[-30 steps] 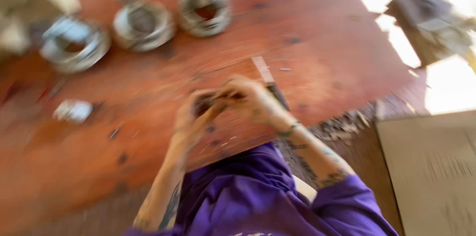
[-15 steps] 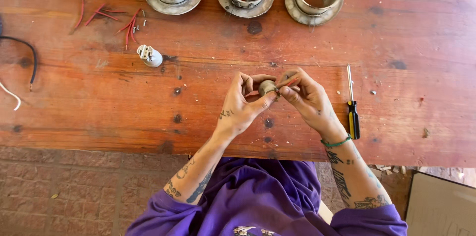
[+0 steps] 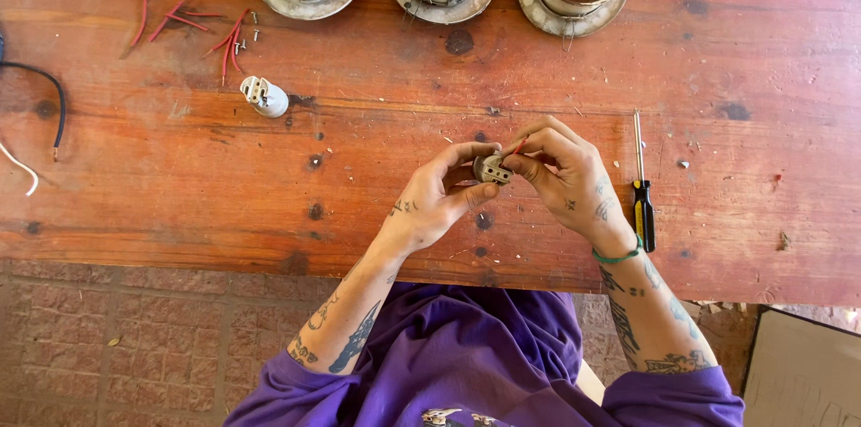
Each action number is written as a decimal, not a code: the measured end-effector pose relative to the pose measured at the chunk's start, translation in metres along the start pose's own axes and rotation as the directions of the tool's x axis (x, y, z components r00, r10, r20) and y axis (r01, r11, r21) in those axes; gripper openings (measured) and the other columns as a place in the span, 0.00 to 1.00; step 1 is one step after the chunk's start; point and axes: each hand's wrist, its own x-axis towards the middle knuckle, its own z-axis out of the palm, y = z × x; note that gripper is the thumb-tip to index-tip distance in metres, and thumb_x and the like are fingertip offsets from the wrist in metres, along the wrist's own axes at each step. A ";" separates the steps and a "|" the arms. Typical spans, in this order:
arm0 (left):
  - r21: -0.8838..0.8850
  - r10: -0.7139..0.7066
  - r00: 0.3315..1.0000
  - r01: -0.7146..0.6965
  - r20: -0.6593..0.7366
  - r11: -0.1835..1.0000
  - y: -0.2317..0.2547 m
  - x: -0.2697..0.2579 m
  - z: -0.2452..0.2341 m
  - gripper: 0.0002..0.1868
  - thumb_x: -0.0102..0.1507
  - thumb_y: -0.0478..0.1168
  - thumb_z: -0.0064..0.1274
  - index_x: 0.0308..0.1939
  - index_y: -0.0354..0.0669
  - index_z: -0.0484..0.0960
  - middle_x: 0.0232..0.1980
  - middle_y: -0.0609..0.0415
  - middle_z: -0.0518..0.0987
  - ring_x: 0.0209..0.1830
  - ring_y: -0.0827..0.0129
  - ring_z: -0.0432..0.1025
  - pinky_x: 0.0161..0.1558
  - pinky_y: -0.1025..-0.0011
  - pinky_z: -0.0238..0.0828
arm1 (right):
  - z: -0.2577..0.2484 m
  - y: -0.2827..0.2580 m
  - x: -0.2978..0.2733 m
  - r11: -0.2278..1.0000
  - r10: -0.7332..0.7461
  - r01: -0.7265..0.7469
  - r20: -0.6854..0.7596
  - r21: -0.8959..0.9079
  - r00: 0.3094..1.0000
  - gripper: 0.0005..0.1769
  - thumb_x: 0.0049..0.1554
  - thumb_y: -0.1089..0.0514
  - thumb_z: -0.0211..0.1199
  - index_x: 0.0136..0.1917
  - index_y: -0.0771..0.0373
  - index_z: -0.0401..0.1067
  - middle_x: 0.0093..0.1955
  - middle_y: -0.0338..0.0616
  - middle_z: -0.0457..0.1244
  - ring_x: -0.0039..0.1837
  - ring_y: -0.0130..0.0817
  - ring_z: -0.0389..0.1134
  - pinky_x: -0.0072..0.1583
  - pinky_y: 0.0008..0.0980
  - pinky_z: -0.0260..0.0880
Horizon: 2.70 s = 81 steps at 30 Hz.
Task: The person strips red wires and inserts them into a small white ceramic electrical component, securing them with a screwdriver. They then insert a wire into a larger ceramic socket and tighten it.
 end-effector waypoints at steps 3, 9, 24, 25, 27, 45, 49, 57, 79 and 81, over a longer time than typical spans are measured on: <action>0.011 -0.003 1.000 0.003 0.010 1.000 0.001 0.000 0.000 0.30 0.60 0.43 0.69 0.62 0.35 0.76 0.59 0.42 0.80 0.58 0.60 0.76 0.61 0.63 0.76 | -0.005 -0.002 -0.003 0.999 -0.039 0.039 0.024 -0.024 0.999 0.05 0.62 0.62 0.67 0.49 0.66 0.75 0.47 0.49 0.66 0.45 0.37 0.73 0.48 0.34 0.77; -0.081 -0.044 0.999 0.045 0.013 0.996 0.006 0.003 0.018 0.27 0.62 0.45 0.66 0.60 0.37 0.78 0.56 0.39 0.80 0.54 0.56 0.78 0.56 0.61 0.80 | -0.015 -0.017 -0.009 0.986 -0.089 0.088 -0.001 -0.139 0.996 0.07 0.59 0.62 0.70 0.48 0.66 0.75 0.48 0.51 0.67 0.47 0.45 0.74 0.45 0.36 0.77; 0.171 -0.164 0.966 0.131 0.198 0.977 0.010 0.040 0.084 0.22 0.60 0.40 0.67 0.57 0.39 0.83 0.45 0.46 0.85 0.48 0.69 0.77 0.53 0.63 0.80 | -0.072 -0.028 -0.066 0.983 -0.149 0.116 -0.249 -0.142 0.957 0.07 0.61 0.56 0.68 0.47 0.61 0.75 0.46 0.44 0.66 0.47 0.41 0.70 0.46 0.34 0.76; 0.172 -0.161 0.963 0.124 0.217 0.977 0.006 0.040 0.082 0.22 0.60 0.40 0.67 0.57 0.39 0.83 0.45 0.46 0.85 0.48 0.69 0.77 0.53 0.63 0.80 | -0.070 -0.027 -0.067 0.981 -0.151 0.112 -0.261 -0.156 0.954 0.07 0.61 0.56 0.68 0.47 0.61 0.75 0.46 0.44 0.66 0.47 0.41 0.70 0.46 0.34 0.76; 0.140 -0.108 0.985 0.088 0.138 0.986 -0.003 0.045 0.084 0.22 0.57 0.36 0.68 0.55 0.39 0.84 0.44 0.45 0.84 0.47 0.65 0.79 0.47 0.61 0.81 | -0.071 -0.023 -0.072 0.979 -0.166 0.122 -0.292 -0.164 0.942 0.07 0.62 0.54 0.68 0.50 0.58 0.75 0.48 0.41 0.65 0.50 0.41 0.71 0.48 0.34 0.76; 0.110 0.056 0.997 -0.050 -0.057 0.993 0.016 0.065 -0.013 0.06 0.70 0.30 0.48 0.50 0.35 0.76 0.56 0.33 0.80 0.53 0.54 0.77 0.52 0.57 0.83 | -0.054 0.004 -0.094 0.428 -0.062 -0.157 -0.202 -0.890 0.977 0.12 0.65 0.47 0.60 0.57 0.54 0.68 0.57 0.43 0.60 0.55 0.42 0.60 0.55 0.42 0.59; 0.106 0.128 0.990 -0.122 -0.050 0.987 0.015 0.067 -0.013 0.08 0.69 0.31 0.49 0.53 0.34 0.76 0.58 0.36 0.80 0.54 0.57 0.77 0.48 0.61 0.83 | -0.042 0.019 -0.090 0.373 -0.027 -0.135 -0.157 -0.918 0.987 0.07 0.59 0.63 0.56 0.51 0.55 0.68 0.50 0.42 0.59 0.53 0.42 0.60 0.53 0.41 0.59; 0.172 -0.057 0.995 0.070 -0.082 0.983 0.024 0.062 -0.005 0.14 0.65 0.32 0.52 0.55 0.32 0.77 0.56 0.36 0.81 0.47 0.56 0.77 0.52 0.62 0.80 | -0.048 0.019 -0.088 0.512 0.054 -0.073 -0.052 -0.856 0.997 0.11 0.60 0.66 0.56 0.55 0.58 0.68 0.52 0.45 0.60 0.54 0.44 0.63 0.53 0.42 0.67; 0.115 0.047 0.997 -0.039 -0.063 0.993 0.017 0.059 -0.001 0.13 0.66 0.36 0.54 0.52 0.34 0.79 0.52 0.42 0.82 0.48 0.63 0.77 0.50 0.65 0.82 | -0.035 0.022 -0.060 0.394 -0.027 -0.101 -0.121 -0.913 0.992 0.13 0.65 0.51 0.58 0.60 0.59 0.69 0.59 0.48 0.60 0.59 0.45 0.62 0.59 0.46 0.62; 0.107 0.042 0.997 -0.036 -0.059 0.994 0.018 0.059 -0.001 0.12 0.65 0.36 0.54 0.52 0.34 0.80 0.52 0.42 0.82 0.50 0.63 0.77 0.51 0.64 0.83 | -0.033 0.017 -0.054 0.301 -0.105 -0.040 -0.075 -0.953 0.992 0.10 0.68 0.53 0.53 0.46 0.57 0.68 0.48 0.43 0.59 0.49 0.41 0.60 0.54 0.41 0.60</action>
